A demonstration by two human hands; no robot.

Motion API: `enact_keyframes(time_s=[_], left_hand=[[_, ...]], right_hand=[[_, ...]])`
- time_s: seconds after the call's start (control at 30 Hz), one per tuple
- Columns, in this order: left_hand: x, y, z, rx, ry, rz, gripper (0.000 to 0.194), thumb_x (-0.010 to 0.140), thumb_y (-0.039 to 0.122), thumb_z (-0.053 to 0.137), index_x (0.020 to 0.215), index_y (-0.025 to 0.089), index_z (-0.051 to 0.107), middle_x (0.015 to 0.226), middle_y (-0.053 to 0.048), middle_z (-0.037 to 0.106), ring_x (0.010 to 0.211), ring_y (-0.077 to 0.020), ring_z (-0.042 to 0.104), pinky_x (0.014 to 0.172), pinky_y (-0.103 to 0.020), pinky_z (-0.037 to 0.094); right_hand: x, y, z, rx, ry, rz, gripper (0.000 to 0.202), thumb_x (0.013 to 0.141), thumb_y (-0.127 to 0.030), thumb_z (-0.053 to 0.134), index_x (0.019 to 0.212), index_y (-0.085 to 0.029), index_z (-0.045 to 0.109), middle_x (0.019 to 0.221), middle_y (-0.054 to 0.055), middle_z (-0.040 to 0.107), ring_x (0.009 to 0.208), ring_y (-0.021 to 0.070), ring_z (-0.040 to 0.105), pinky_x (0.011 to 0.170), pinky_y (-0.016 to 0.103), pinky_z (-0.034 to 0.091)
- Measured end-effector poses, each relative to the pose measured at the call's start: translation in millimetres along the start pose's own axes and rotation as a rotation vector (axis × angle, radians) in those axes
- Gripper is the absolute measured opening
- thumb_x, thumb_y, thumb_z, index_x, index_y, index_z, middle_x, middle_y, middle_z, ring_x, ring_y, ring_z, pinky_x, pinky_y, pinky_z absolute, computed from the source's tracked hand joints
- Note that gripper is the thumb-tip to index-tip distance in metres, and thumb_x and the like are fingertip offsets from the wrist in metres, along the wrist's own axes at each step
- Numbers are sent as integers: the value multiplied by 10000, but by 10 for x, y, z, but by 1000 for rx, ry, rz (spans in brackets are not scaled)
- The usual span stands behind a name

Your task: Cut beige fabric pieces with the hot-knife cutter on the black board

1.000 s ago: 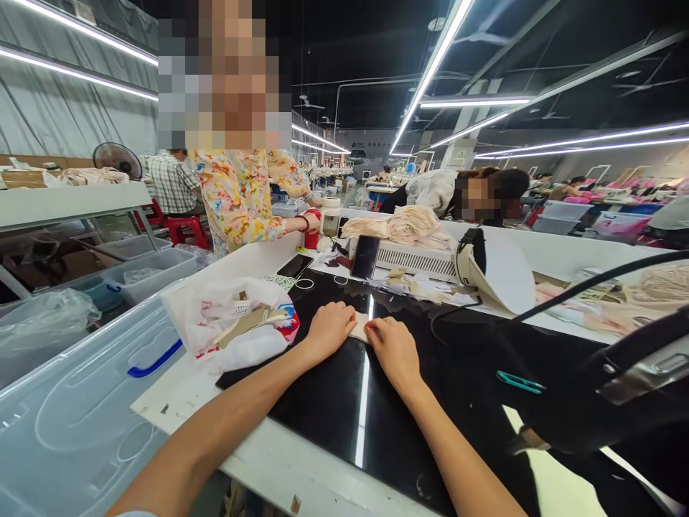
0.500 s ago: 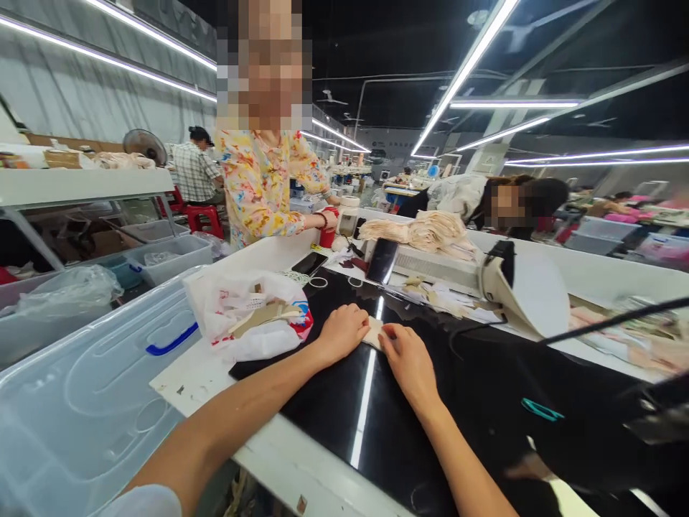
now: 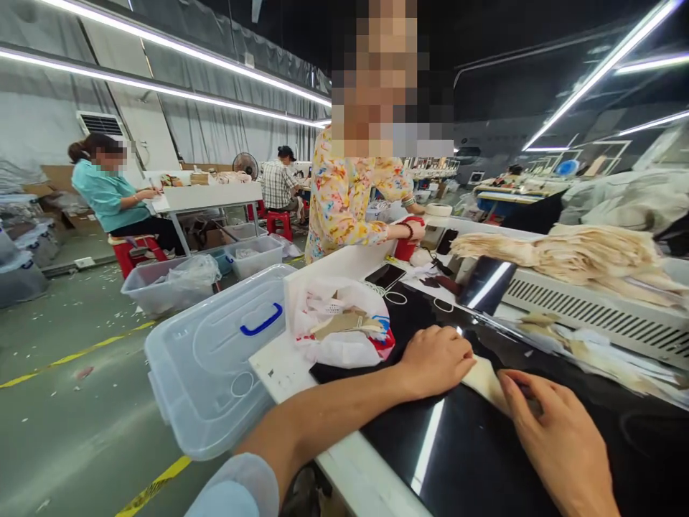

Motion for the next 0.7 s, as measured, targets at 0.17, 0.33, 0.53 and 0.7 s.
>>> enact_keyframes(time_s=[0.17,0.33,0.53,0.7], left_hand=[[1,64,-72,-4,70,53,254,1081,374,535,1056,185,703,1175,-64,689,1105,-235,617,936,-380,521],[-72,249,-221,23,140,196,250,1098,344,506,1104,179,695,1196,-62,709,1134,-223,630,999,-363,485],[-185,737,-460,84,190,443,316,1117,312,433,1143,171,714,1270,-68,730,1190,-205,652,1051,-344,472],[-766,1381,-541,88,160,726,332,1072,215,440,1073,214,772,1168,-31,772,1099,-188,678,1019,-315,513]], right_hand=[[15,-124,-61,-10,-6,22,588,941,-709,385,957,-240,740,969,115,695,829,302,629,725,457,496],[16,-173,-116,61,30,30,525,960,-663,439,971,-225,728,984,121,698,900,313,638,729,438,483],[25,-246,-129,157,47,-28,468,984,-613,437,961,-224,696,994,123,709,931,309,652,808,467,522],[16,-295,-125,199,58,-13,375,1007,-545,466,970,-244,688,1020,143,704,976,314,649,899,485,517]])
Point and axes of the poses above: each hand's wrist, its own x-axis towards the middle knuckle, its own z-axis out of the palm, y = z × x, the point moved 10 cm from there along x, towards the middle knuckle
